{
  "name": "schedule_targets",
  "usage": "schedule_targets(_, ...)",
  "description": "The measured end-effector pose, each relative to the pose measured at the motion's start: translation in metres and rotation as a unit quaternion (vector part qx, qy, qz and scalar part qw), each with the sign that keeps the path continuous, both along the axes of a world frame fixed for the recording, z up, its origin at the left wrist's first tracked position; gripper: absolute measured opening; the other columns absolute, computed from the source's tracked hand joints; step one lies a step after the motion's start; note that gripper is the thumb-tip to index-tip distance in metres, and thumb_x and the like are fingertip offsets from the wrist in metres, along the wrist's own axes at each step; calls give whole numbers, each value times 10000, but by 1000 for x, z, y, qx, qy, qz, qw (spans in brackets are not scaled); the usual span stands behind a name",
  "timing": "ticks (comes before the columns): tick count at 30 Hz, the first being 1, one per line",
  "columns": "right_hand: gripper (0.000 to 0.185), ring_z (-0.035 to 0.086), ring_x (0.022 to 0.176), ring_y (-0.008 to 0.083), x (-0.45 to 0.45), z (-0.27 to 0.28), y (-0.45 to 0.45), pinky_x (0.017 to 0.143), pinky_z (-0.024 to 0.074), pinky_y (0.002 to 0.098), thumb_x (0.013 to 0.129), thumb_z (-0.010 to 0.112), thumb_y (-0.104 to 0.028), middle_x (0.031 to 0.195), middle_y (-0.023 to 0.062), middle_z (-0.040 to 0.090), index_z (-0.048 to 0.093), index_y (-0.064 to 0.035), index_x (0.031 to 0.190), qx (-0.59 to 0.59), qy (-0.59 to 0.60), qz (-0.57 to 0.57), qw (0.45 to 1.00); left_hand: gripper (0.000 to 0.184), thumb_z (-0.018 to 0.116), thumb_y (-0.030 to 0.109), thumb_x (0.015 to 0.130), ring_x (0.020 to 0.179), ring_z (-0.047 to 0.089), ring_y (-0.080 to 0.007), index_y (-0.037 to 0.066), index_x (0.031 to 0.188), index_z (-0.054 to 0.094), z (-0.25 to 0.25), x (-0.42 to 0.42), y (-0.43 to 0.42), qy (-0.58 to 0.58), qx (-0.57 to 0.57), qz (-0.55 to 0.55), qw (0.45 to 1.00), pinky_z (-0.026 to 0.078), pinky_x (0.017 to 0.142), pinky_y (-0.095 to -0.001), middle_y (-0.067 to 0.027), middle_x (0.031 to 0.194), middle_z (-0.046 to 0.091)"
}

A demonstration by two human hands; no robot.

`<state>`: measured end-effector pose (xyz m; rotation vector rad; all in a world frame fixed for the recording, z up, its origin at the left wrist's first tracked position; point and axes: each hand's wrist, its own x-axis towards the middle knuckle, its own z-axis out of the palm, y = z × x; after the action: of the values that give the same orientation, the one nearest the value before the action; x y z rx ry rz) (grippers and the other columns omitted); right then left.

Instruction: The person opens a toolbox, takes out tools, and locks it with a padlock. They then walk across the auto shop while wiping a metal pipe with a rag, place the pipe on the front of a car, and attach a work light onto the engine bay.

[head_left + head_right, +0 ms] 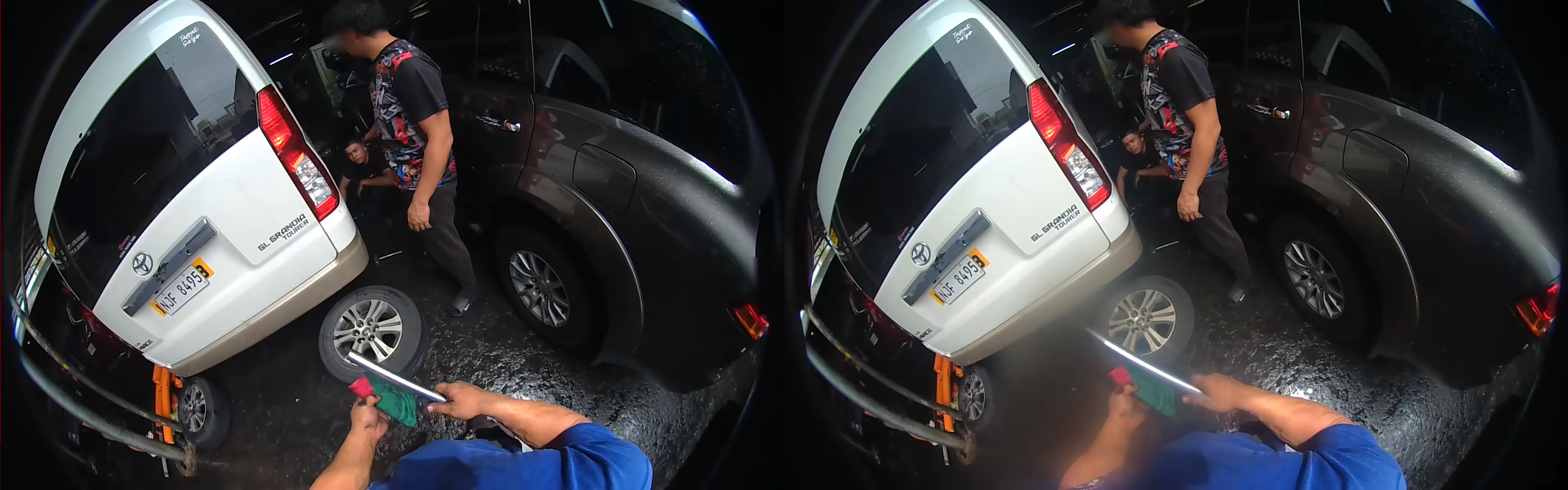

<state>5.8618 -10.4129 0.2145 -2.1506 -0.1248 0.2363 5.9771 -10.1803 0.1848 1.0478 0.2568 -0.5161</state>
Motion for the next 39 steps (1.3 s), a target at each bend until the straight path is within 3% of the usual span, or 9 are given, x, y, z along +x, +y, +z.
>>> schedule_targets(6, 415, 647, 872, 390, 54, -5, -22, 747, 498, 442, 910, 619, -446, 842, 209, 650, 573, -52, 1032, 4, -12, 34, 999, 389, 529, 253, 879, 1102, 587, -305, 71, 1222, 537, 18, 8, -39, 45, -48, -60, 996, 447, 933, -501, -98, 1171, 627)
schedule_targets(8, 414, 648, 869, 390, 66, -14, -19, 751, 500, 439, 917, 614, -429, 863, 213, 651, 568, -35, 1036, 11, -31, 35, 999, 528, 488, 394, 900, 1224, 512, -317, 79, 1324, 476, 25, 13, -48, 24, -170, -129, 977, 366, 1019, -527, -113, 1304, 574)
schedule_targets(15, 398, 659, 874, 283, 91, -4, -29, 763, 500, 388, 931, 608, -421, 895, 171, 658, 567, -44, 1051, 103, -8, 19, 994, 665, 426, 520, 916, 1354, 382, -354, 125, 1448, 376, 62, 27, -60, -8, -296, -124, 947, 273, 1111, -548, -123, 1460, 436)
schedule_targets(22, 367, 641, 898, 263, 132, -8, -18, 782, 492, 377, 926, 622, -374, 925, 165, 646, 554, -39, 1060, 88, -42, -4, 995, 631, 446, 495, 907, 1355, 391, -330, 136, 1425, 430, 69, 65, -58, 30, -387, -110, 915, 266, 1117, -520, -100, 1468, 441)
schedule_targets(25, 383, 642, 935, 328, 149, -8, -6, 799, 498, 399, 885, 648, -305, 952, 209, 643, 520, -15, 1100, 58, -52, -1, 997, 512, 493, 357, 910, 1266, 476, -262, 139, 1373, 473, 41, 87, -49, 8, -347, -111, 931, 317, 1086, -463, -60, 1345, 543)
schedule_targets(27, 403, 636, 956, 354, 157, -2, 3, 806, 499, 413, 857, 654, -275, 963, 225, 640, 503, -7, 1117, 35, -55, -1, 998, 380, 537, 155, 884, 1113, 542, -192, 126, 1262, 527, 15, 103, -46, -122, -216, -62, 967, 392, 1017, -394, -15, 1159, 591)
schedule_targets(30, 453, 627, 973, 409, 173, 16, 13, 815, 499, 455, 806, 657, -223, 965, 262, 638, 474, 22, 1141, -10, -37, -8, 999, 351, 557, -3, 831, 1011, 551, -156, 115, 1161, 547, 47, 114, -66, -153, -193, -29, 969, 427, 972, -343, 11, 1032, 571)
schedule_targets(32, 458, 629, 933, 434, 180, 24, 14, 809, 498, 473, 807, 651, -217, 937, 277, 638, 469, 42, 1139, -93, 5, 13, 996, 362, 586, -16, 812, 978, 585, -187, 106, 1151, 550, 47, 123, -72, -135, -186, -23, 973, 468, 929, -361, -26, 1032, 593)
schedule_targets(39, 443, 628, 920, 444, 185, 27, -23, 797, 495, 486, 804, 654, -204, 932, 284, 639, 478, 61, 1111, -99, -11, 33, 994, 295, 595, -11, 758, 821, 637, -280, 37, 1049, 588, 24, 170, -107, -29, -156, -86, 984, 534, 797, -438, -98, 875, 619)
